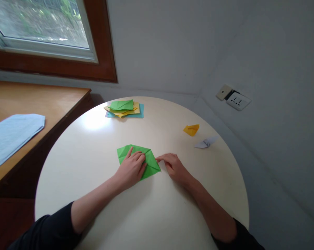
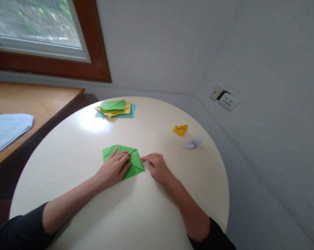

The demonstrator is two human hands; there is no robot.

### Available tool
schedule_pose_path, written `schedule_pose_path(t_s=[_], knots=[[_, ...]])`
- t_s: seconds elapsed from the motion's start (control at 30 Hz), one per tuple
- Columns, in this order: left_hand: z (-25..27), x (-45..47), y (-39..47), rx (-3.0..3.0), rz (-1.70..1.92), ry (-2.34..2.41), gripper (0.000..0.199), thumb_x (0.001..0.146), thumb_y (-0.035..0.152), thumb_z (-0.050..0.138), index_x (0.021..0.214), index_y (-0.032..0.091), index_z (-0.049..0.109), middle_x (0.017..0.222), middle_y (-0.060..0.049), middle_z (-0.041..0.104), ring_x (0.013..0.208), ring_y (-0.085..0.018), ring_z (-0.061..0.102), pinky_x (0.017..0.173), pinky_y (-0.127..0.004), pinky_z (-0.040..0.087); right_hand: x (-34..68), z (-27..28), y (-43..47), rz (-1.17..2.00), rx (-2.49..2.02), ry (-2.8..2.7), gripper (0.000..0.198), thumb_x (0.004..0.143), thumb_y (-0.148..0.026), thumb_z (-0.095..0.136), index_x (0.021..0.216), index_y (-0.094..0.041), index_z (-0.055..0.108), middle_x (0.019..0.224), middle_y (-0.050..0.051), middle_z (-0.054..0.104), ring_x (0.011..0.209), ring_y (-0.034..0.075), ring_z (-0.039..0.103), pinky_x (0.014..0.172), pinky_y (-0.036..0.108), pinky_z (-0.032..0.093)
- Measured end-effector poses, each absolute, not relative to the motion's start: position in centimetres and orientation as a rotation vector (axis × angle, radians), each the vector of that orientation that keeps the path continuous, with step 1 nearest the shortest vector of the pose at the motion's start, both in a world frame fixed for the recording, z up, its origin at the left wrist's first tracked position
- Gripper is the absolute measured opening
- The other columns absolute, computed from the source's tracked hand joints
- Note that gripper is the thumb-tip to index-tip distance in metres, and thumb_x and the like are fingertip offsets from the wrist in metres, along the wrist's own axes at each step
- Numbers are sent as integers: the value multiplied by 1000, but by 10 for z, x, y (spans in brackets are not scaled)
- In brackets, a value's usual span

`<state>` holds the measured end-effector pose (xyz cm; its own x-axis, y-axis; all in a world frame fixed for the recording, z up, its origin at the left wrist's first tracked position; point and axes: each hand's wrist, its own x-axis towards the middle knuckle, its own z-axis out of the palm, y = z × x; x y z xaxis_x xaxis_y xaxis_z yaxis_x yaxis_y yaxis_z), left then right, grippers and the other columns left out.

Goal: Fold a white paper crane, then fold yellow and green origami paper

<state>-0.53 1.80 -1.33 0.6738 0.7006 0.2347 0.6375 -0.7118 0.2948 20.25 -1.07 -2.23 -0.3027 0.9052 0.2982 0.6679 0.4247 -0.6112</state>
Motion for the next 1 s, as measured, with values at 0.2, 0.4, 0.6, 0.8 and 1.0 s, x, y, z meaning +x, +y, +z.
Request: schedule_pose_path(t_s=[0.2, 0.4, 0.6, 0.8, 1.0], knots=[[-11, -9, 17, 2671, 415, 1012, 27, 82, 38, 53, 98, 17, 49, 116, -15, 57, 119, -29, 46, 105, -57, 23, 203, -23, -13, 469, -1255, -2172, 29, 78, -5, 50, 96, -23, 66, 97, 5, 67, 94, 18, 59, 86, 37, 38], [-12, -8, 13, 2689, 333, 1037, 53, 72, 55, 60, 106, 16, 49, 125, -22, 50, 124, -37, 39, 99, -65, 23, 203, -18, -15, 460, -1277, -2200, 23, 79, -12, 56, 96, -23, 66, 100, 5, 66, 97, 19, 58, 88, 39, 38], [-20, -7, 10, 2712, 340, 1057, 60, 73, 54, 61, 119, 18, 49, 129, -23, 47, 126, -39, 36, 98, -66, 21, 202, -18, -15, 456, -1303, -2203, 20, 81, -17, 58, 98, -24, 66, 100, 5, 66, 97, 19, 58, 89, 39, 39], [-20, -6, 10, 2735, 344, 1059, 58, 76, 54, 57, 121, 17, 51, 127, -23, 48, 125, -40, 37, 100, -64, 23, 201, -21, -14, 467, -1313, -2188, 19, 79, -20, 62, 97, -23, 66, 99, 5, 67, 97, 19, 58, 89, 40, 38], [-21, -7, 11, 2745, 341, 1044, 55, 78, 50, 57, 121, 16, 53, 127, -23, 49, 125, -39, 38, 100, -60, 27, 203, -13, -17, 515, -1266, -2233, 26, 74, -17, 64, 99, -24, 65, 105, 6, 64, 102, 20, 56, 92, 41, 36]])
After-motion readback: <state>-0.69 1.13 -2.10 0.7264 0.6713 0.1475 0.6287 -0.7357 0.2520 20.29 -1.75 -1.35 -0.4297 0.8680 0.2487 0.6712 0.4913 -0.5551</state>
